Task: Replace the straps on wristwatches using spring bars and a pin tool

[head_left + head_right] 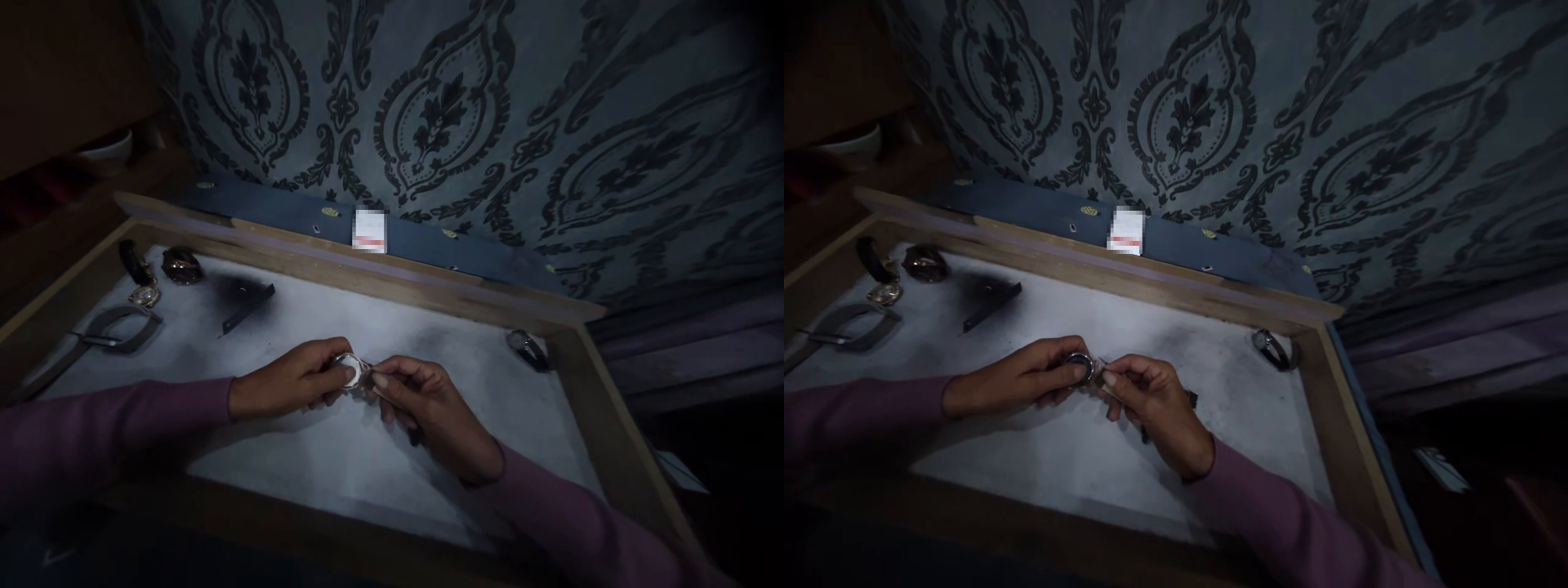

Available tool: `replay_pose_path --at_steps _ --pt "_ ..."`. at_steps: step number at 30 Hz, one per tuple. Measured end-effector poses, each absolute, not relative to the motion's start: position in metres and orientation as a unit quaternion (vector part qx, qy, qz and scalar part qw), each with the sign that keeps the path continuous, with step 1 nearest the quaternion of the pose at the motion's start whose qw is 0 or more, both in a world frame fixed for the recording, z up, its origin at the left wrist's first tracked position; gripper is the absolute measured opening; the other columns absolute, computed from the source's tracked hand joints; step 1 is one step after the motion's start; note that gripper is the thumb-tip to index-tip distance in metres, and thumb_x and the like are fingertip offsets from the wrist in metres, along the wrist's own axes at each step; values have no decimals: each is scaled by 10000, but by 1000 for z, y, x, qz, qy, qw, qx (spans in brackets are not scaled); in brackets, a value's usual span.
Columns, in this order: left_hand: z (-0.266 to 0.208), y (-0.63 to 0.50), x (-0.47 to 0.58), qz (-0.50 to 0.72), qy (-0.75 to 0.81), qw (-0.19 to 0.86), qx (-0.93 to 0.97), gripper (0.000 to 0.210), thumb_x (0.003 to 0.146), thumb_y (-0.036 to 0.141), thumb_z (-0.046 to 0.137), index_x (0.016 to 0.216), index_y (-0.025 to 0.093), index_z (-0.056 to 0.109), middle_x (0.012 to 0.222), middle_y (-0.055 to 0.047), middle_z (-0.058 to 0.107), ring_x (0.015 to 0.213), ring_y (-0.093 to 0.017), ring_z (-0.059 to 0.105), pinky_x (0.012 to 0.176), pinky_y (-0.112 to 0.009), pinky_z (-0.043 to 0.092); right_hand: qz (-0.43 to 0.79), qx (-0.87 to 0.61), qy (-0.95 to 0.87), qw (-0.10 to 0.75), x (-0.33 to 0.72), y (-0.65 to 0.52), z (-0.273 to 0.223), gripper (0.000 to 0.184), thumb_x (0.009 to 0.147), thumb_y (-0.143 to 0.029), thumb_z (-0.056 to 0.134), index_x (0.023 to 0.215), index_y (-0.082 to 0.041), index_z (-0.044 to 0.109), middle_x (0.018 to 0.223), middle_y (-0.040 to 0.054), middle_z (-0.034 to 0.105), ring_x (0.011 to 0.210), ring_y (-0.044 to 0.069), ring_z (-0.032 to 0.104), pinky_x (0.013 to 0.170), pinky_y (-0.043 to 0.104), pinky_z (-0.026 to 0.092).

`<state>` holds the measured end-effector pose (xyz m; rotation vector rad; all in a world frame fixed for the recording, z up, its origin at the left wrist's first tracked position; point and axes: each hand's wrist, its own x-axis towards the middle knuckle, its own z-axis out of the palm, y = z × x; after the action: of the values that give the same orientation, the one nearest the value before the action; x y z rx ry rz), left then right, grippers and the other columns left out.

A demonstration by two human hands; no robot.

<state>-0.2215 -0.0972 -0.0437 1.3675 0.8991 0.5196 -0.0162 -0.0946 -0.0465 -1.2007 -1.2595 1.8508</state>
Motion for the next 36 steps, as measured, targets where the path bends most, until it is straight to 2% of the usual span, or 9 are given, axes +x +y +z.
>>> replay_pose_path --at_steps 6,14,24,29,36 --pt "-42 -102 -222 245 399 618 631 254 962 406 453 875 169 485 614 61 471 499 -70 403 461 -190 330 700 -444 -462 315 -17 -94 -50 266 723 -391 798 804 -156 704 656 6 677 418 50 489 340 159 229" --pt "-39 -104 -222 257 397 592 653 210 966 347 424 884 162 482 624 57 477 499 -75 412 474 -203 343 691 -443 -478 313 -18 -94 -48 262 727 -393 793 798 -160 697 626 2 667 406 56 492 334 170 228" --pt "-42 -104 -223 251 395 549 693 81 928 253 481 892 180 477 637 67 477 546 -86 434 507 -206 333 678 -438 -505 304 -16 -95 -50 217 787 -367 749 821 -157 702 599 4 673 395 59 493 345 174 284" --pt "-42 -104 -223 254 391 539 701 72 930 242 472 897 178 480 635 68 483 548 -86 437 512 -206 334 687 -433 -502 298 -16 -96 -51 215 787 -370 746 809 -165 684 675 26 705 509 112 642 357 169 333" --pt "-43 -105 -223 254 388 517 719 57 940 224 467 904 180 471 661 62 508 565 -83 455 527 -199 341 690 -429 -503 296 -16 -96 -52 216 798 -372 736 839 -164 693 757 54 744 522 124 672 354 168 339"
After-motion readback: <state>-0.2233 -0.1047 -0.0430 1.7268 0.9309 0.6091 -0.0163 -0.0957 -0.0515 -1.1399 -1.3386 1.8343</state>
